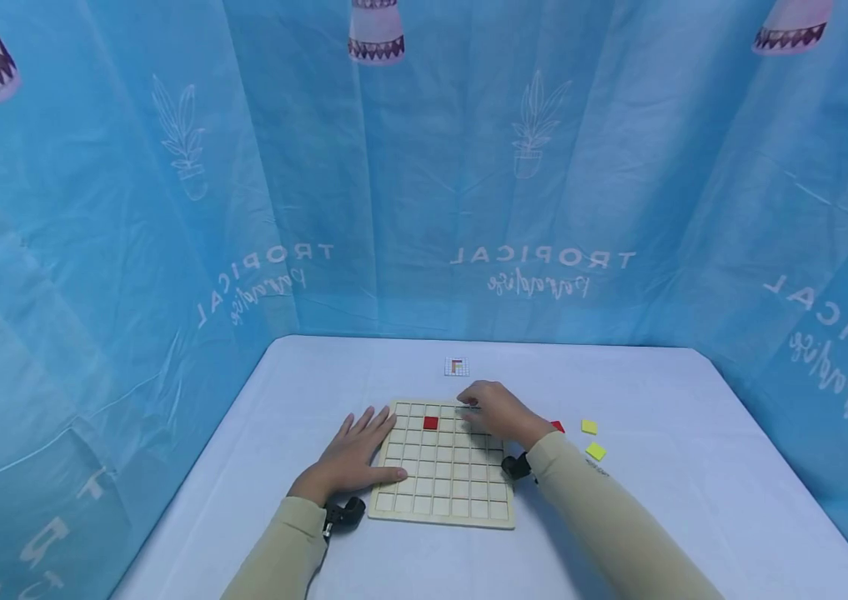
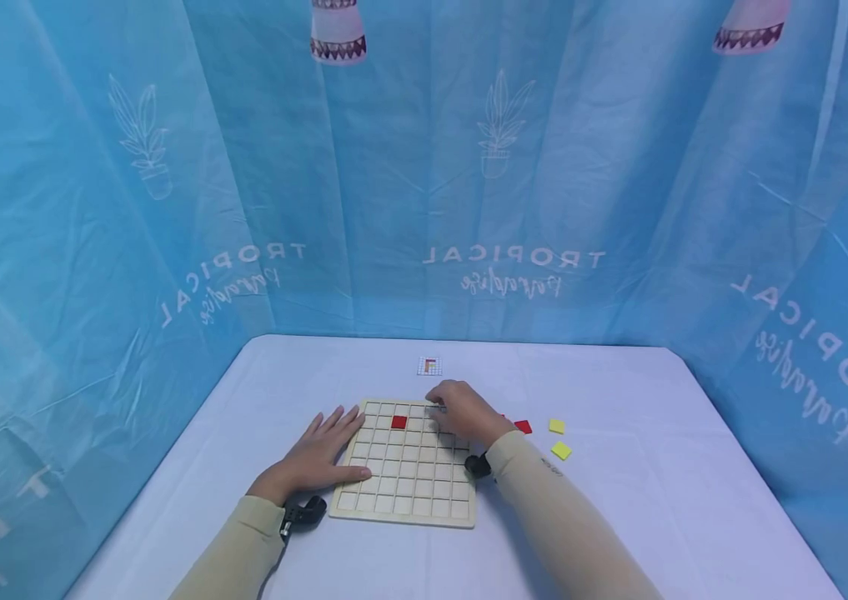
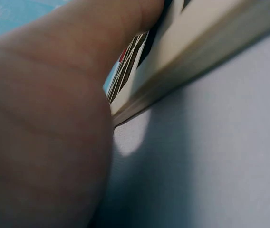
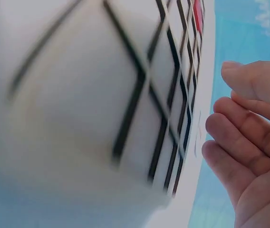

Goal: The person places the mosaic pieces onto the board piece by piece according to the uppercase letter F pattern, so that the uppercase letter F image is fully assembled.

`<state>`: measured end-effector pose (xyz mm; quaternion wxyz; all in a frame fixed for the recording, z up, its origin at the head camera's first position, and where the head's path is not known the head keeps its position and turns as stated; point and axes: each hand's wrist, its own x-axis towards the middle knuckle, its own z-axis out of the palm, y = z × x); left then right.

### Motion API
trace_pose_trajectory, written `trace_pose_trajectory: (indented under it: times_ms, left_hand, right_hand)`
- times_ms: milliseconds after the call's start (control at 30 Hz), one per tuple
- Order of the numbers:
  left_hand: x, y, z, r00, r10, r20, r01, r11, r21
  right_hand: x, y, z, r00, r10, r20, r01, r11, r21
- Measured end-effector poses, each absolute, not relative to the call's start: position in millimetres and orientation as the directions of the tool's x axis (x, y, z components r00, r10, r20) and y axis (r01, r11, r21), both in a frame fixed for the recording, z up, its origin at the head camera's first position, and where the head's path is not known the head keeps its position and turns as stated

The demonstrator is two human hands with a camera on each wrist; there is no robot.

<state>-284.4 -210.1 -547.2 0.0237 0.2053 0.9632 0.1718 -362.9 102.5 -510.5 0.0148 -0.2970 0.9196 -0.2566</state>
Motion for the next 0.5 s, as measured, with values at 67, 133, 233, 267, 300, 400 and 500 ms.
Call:
trace_pose_trajectory:
  times_ms: [67,133,233,267,300,400,500]
  left_hand:
    - [-284.9,-209.9,-549.7,-0.914,0.405,0.026,0.389,0.855,0.343]
    - [-285.4,-210.0,-552.4,-0.914,0.404,0.027,0.389,0.857,0.338]
    - [-285.0,-210.4,-553.2,-0.917,0.397,0.02,0.381,0.863,0.332]
    - [-284.8,-210.7,-553.0,-0.918,0.396,0.02,0.38,0.863,0.332]
    - [-284.7,-211.0,-552.7,-0.919,0.394,0.02,0.378,0.864,0.332]
    - [-284.5,-211.4,-550.8,-0.919,0.394,0.023,0.377,0.861,0.342]
    - [-285.8,-212.0,-550.9,-0.918,0.396,0.034,0.383,0.861,0.335]
  right_hand:
    - [-364.7,115.0,-512.1,-0.845,-0.519,0.131,-0.507,0.698,-0.506]
    - [-366.8,128.0,-513.4,-0.87,-0.478,0.119,-0.463,0.71,-0.53]
    - [-371.0,146.9,-515.4,-0.901,-0.423,0.094,-0.401,0.731,-0.552]
    - [-372.3,152.7,-515.3,-0.91,-0.406,0.083,-0.379,0.738,-0.558]
    - [-373.7,158.4,-515.1,-0.915,-0.396,0.081,-0.371,0.744,-0.556]
    - [-376.9,173.3,-515.0,-0.931,-0.355,0.082,-0.339,0.759,-0.556]
    - [-378.8,184.7,-514.3,-0.941,-0.327,0.088,-0.319,0.77,-0.553]
